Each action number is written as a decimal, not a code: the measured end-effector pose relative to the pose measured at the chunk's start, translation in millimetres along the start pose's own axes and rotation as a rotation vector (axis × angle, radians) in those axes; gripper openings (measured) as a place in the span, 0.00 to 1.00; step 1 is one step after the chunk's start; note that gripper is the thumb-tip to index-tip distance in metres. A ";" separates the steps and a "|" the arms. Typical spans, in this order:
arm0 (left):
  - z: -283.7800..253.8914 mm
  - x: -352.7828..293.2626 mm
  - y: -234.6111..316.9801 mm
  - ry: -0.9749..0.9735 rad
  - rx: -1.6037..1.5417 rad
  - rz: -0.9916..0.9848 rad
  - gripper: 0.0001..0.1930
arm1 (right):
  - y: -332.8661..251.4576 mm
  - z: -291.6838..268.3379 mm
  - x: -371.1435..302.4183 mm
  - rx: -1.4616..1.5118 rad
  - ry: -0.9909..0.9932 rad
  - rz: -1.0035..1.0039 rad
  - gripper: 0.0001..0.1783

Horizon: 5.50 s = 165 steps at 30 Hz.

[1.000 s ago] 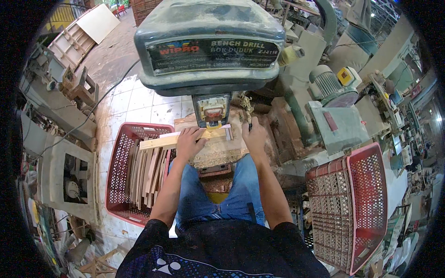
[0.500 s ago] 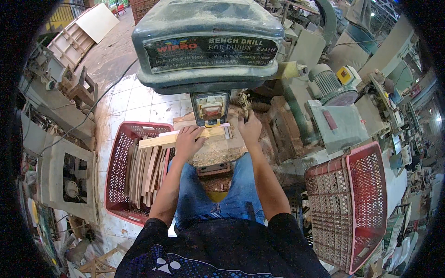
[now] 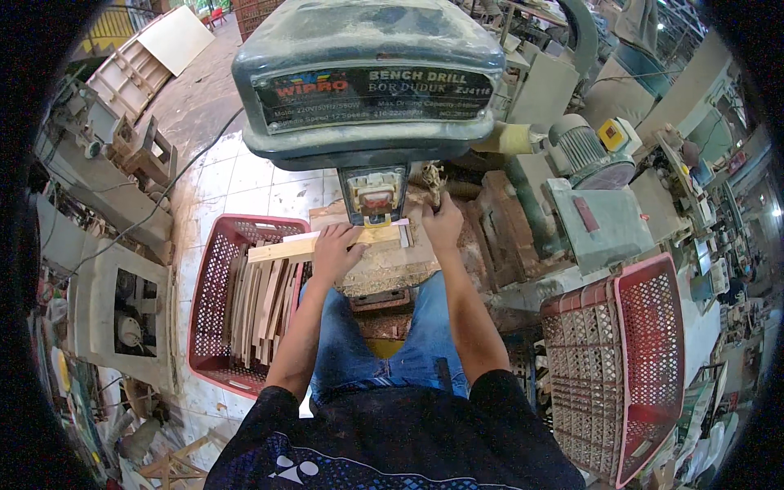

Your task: Operator uses a bench drill to bore holes into multiple small wooden slats.

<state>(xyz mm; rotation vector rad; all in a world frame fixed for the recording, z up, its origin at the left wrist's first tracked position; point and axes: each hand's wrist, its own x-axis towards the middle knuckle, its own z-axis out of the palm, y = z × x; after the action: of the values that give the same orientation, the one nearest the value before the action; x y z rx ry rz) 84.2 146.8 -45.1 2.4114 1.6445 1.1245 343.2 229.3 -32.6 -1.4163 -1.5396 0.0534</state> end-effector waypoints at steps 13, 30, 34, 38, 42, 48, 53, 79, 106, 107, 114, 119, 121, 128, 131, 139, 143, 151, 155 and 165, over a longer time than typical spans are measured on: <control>5.5 -1.5 -6.0 -0.001 0.006 0.013 0.21 | -14.2 -46.0 -14.0 0.023 -0.212 0.185 0.17; 7.6 -3.0 -3.3 0.020 0.012 0.020 0.20 | -110.8 -254.4 40.0 1.751 -0.262 0.335 0.48; -1.6 -3.6 9.3 0.055 0.028 0.032 0.20 | -89.0 -227.1 -8.7 1.499 -0.310 0.535 0.41; -2.7 -28.7 14.4 -0.107 -0.030 0.061 0.19 | -65.0 -210.4 -61.5 1.393 -0.302 0.730 0.34; -23.4 -36.8 46.6 -0.319 -0.293 -0.009 0.15 | -55.5 -191.2 -117.8 1.318 -0.423 0.988 0.31; -42.8 -34.4 92.4 -0.740 -1.008 -0.619 0.20 | -93.8 -162.0 -172.8 1.030 -0.963 1.031 0.30; -52.7 -24.4 125.0 -0.783 -1.126 -0.751 0.20 | -133.0 -142.0 -185.8 0.870 -1.246 0.828 0.27; -104.2 -277.5 -25.6 0.321 -0.344 -1.070 0.14 | 20.5 -344.5 -102.9 1.445 0.125 0.421 0.40; 57.6 -332.0 -182.7 -0.200 -0.154 -1.282 0.22 | 28.2 -125.9 -178.9 -0.082 -0.512 0.513 0.23; 64.6 -336.4 -184.8 -0.177 -0.246 -1.291 0.22 | 25.1 -126.9 -177.4 -0.131 -0.489 0.470 0.23; 82.2 -342.5 -204.9 -0.399 -0.123 -1.174 0.22 | 42.6 -121.9 -178.5 -0.171 -0.501 0.410 0.26; 80.2 -358.5 -197.1 -0.173 -0.310 -1.333 0.23 | 40.2 -120.4 -181.5 -0.178 -0.471 0.380 0.26; 80.3 -356.5 -200.3 -0.173 -0.321 -1.384 0.23 | 54.6 -121.8 -184.1 -0.210 -0.487 0.372 0.26; 67.7 -361.3 -196.7 -0.286 -0.046 -1.364 0.25 | 37.2 -116.8 -180.2 -0.194 -0.428 0.353 0.23; 52.4 -344.3 -175.5 -0.186 -0.168 -1.320 0.23 | 43.7 -119.2 -182.4 -0.196 -0.447 0.390 0.23; 55.1 -334.2 -173.1 -0.256 0.004 -1.223 0.22 | 64.9 -117.0 -184.4 -0.231 -0.457 0.332 0.30; 31.0 -321.8 -165.4 -0.139 0.066 -1.316 0.23 | 41.1 -111.5 -171.2 -0.292 -0.457 0.401 0.25; -93.1 -294.9 -83.1 0.222 -0.639 -1.249 0.16 | 77.5 -107.8 -195.9 -0.200 -0.341 0.421 0.29; -148.1 -298.1 -56.1 0.217 -0.803 -1.036 0.23 | 69.5 -110.4 -189.1 -0.250 -0.366 0.409 0.27; -134.4 -191.1 -6.0 0.379 -0.876 -0.976 0.16 | 45.3 -116.3 -179.3 -0.257 -0.330 0.484 0.26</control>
<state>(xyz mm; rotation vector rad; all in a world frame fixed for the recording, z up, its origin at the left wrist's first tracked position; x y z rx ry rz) -32.2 -55.7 -52.3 0.7514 1.5552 1.5868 419.5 40.7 -112.3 -2.0440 -1.4628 0.4116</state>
